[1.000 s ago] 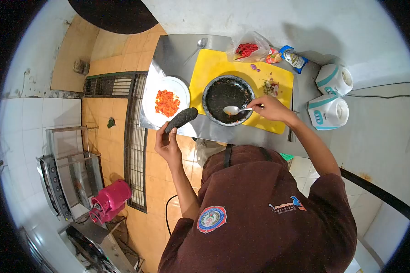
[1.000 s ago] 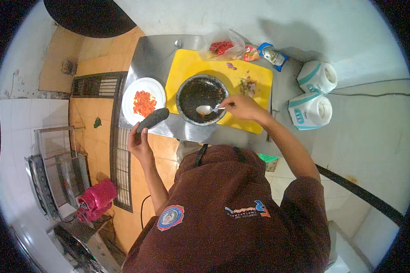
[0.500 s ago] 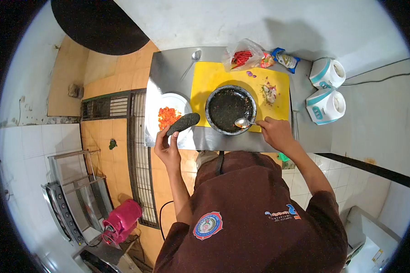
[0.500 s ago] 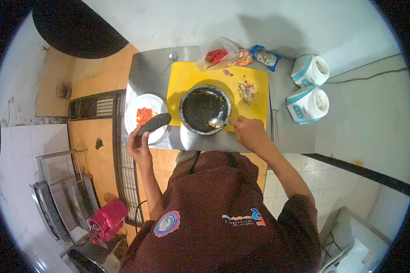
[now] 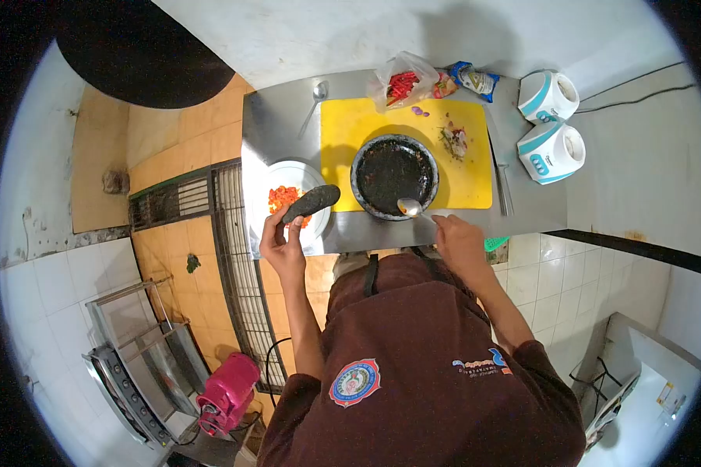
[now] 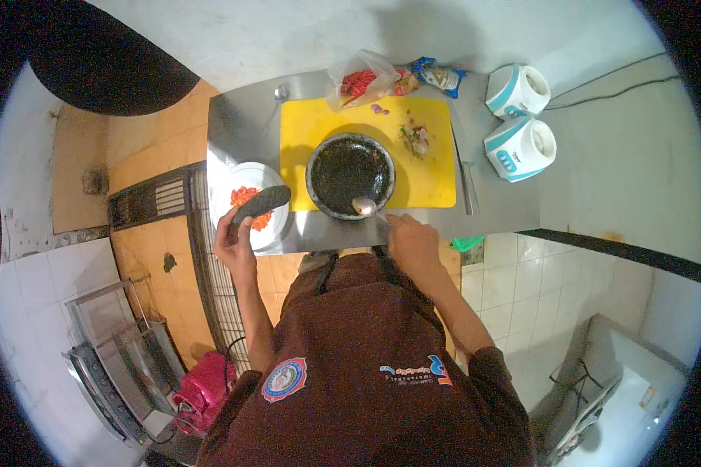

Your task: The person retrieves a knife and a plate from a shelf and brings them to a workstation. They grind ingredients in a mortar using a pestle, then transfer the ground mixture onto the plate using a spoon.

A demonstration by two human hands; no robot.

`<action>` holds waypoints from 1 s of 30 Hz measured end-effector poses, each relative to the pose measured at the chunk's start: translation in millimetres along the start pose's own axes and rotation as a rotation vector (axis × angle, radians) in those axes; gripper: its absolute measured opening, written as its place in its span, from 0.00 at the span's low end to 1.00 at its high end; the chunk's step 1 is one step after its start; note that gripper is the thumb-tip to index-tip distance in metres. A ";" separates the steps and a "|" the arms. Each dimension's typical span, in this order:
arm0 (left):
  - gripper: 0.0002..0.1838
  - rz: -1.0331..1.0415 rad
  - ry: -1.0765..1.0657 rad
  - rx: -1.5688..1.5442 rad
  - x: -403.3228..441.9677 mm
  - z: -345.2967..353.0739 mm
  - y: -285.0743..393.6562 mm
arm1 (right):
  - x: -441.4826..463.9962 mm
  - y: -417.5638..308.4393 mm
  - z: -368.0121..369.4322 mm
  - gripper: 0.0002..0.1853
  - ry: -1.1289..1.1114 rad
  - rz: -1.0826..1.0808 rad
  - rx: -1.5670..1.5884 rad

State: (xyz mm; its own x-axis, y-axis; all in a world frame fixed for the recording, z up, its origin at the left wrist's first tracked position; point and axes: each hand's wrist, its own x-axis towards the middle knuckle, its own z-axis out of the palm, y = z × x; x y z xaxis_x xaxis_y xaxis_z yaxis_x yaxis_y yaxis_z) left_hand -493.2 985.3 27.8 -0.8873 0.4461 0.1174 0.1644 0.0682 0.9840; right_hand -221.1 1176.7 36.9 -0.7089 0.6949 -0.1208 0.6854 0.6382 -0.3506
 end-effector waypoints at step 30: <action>0.17 0.048 -0.064 -0.072 5.7 -0.2 -7.7 | -25.6 -4.3 23.6 0.14 0.207 0.020 0.126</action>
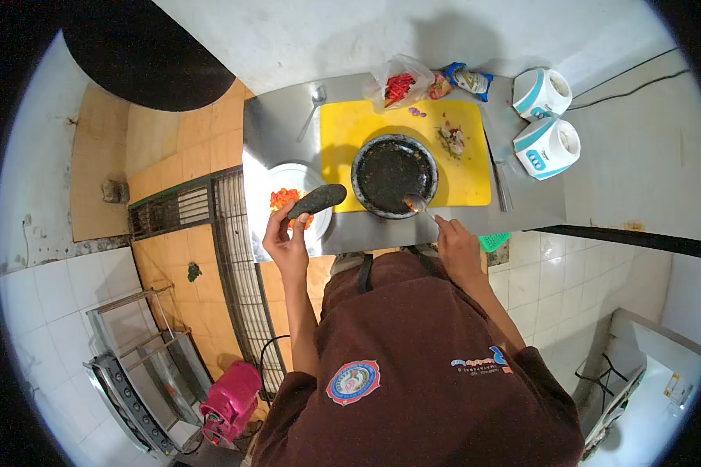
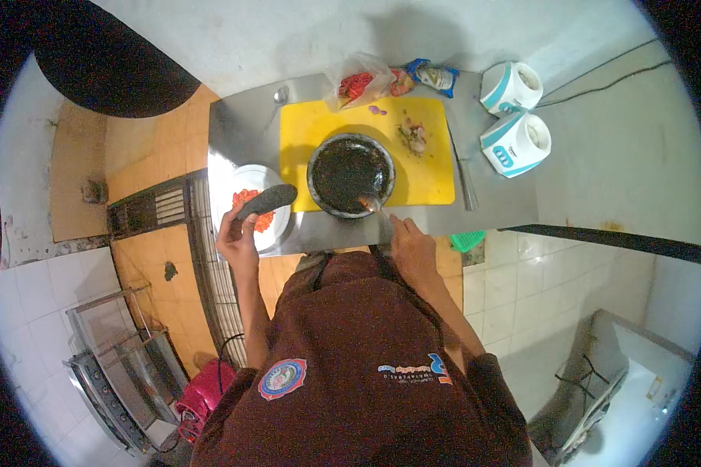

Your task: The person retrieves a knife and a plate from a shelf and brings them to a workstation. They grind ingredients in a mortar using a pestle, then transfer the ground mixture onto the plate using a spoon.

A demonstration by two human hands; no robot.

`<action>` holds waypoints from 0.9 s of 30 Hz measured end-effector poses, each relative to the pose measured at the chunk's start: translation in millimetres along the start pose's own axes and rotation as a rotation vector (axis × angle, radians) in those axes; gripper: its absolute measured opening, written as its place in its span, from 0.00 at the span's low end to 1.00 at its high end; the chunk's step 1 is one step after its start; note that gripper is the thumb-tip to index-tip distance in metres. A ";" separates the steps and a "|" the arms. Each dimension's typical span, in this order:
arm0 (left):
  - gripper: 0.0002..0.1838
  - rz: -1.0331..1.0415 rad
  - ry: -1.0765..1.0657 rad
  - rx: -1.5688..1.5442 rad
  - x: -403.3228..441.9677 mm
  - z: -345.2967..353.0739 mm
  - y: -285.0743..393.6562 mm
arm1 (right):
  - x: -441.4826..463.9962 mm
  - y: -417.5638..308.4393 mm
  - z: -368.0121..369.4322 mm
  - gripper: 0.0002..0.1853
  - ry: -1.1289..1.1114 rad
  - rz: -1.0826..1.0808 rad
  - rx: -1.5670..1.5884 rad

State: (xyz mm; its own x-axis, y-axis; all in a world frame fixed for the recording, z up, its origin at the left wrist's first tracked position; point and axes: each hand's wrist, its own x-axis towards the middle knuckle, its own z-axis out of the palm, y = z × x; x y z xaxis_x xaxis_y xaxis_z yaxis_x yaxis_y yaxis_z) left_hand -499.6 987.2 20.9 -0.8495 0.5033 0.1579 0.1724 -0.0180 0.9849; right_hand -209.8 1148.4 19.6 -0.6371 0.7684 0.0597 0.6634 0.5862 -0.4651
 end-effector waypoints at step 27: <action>0.17 0.005 0.061 0.040 -12.9 -20.0 0.2 | 145.0 31.2 -13.5 0.18 -0.177 -0.253 -0.229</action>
State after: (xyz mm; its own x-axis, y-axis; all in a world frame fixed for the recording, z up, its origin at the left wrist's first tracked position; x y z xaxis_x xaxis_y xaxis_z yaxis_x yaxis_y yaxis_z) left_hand -498.5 963.4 20.6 -0.8771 0.4498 0.1683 0.1958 0.0149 0.9805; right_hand -276.2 1281.6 25.6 -0.8366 0.5476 -0.0149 0.5340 0.8092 -0.2448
